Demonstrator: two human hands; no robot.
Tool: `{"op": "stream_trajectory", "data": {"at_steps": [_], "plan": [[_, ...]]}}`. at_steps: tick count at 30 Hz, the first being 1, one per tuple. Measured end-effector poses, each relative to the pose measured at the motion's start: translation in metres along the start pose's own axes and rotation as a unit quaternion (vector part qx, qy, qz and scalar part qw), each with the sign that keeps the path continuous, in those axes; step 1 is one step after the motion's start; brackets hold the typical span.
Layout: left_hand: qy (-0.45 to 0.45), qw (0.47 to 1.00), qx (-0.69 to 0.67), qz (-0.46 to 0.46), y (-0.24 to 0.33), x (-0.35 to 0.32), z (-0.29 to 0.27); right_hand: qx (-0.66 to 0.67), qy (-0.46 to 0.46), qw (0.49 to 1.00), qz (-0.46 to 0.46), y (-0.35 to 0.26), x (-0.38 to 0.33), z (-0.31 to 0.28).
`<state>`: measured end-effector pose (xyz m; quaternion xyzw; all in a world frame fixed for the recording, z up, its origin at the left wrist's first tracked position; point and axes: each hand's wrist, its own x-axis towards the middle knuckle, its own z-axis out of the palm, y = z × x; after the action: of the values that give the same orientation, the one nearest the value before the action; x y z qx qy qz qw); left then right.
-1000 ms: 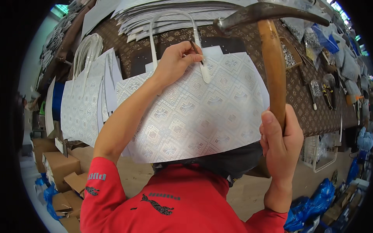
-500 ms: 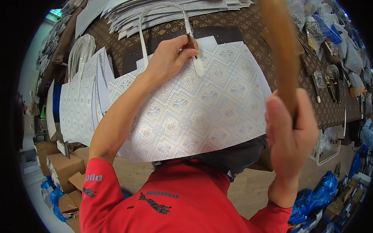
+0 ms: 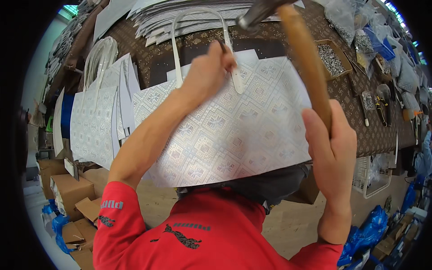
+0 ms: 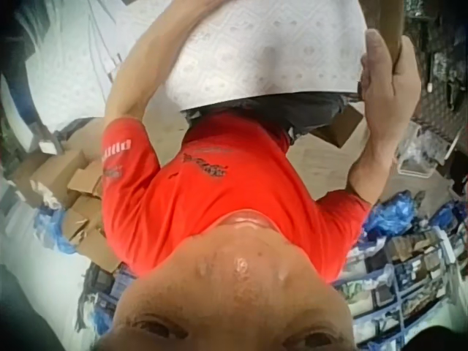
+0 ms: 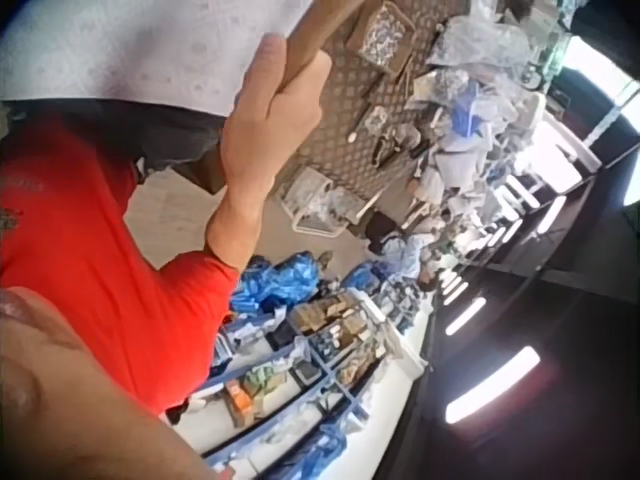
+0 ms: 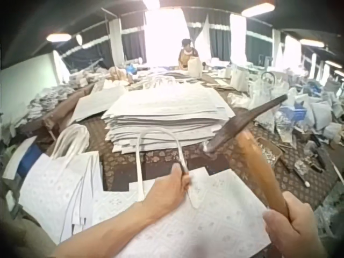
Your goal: Assembling bags by hammering metal studs into the handle attachments.
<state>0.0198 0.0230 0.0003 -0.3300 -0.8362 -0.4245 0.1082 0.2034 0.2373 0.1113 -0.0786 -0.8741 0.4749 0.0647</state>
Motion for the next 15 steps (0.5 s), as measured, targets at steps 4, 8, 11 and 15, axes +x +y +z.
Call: {"op": "stream_trajectory", "data": {"at_steps": [4, 8, 11, 15], "plan": [[0.009, 0.971, -0.2, -0.128, 0.013, 0.0, -0.01, 0.095, 0.068, 0.992, 0.042, 0.0, -0.018, -0.006], [-0.039, 0.984, -0.154, -0.076, 0.018, -0.013, -0.003, 0.093, 0.05, 0.992, 0.065, 0.009, -0.026, -0.009], [-0.047, 0.986, -0.145, -0.066, 0.018, -0.018, 0.002, 0.084, 0.044, 0.993, 0.065, 0.016, -0.028, -0.006], [-0.061, 0.987, -0.132, -0.064, 0.018, -0.016, 0.001, 0.058, 0.038, 0.997, 0.045, 0.022, -0.028, -0.005]]}}
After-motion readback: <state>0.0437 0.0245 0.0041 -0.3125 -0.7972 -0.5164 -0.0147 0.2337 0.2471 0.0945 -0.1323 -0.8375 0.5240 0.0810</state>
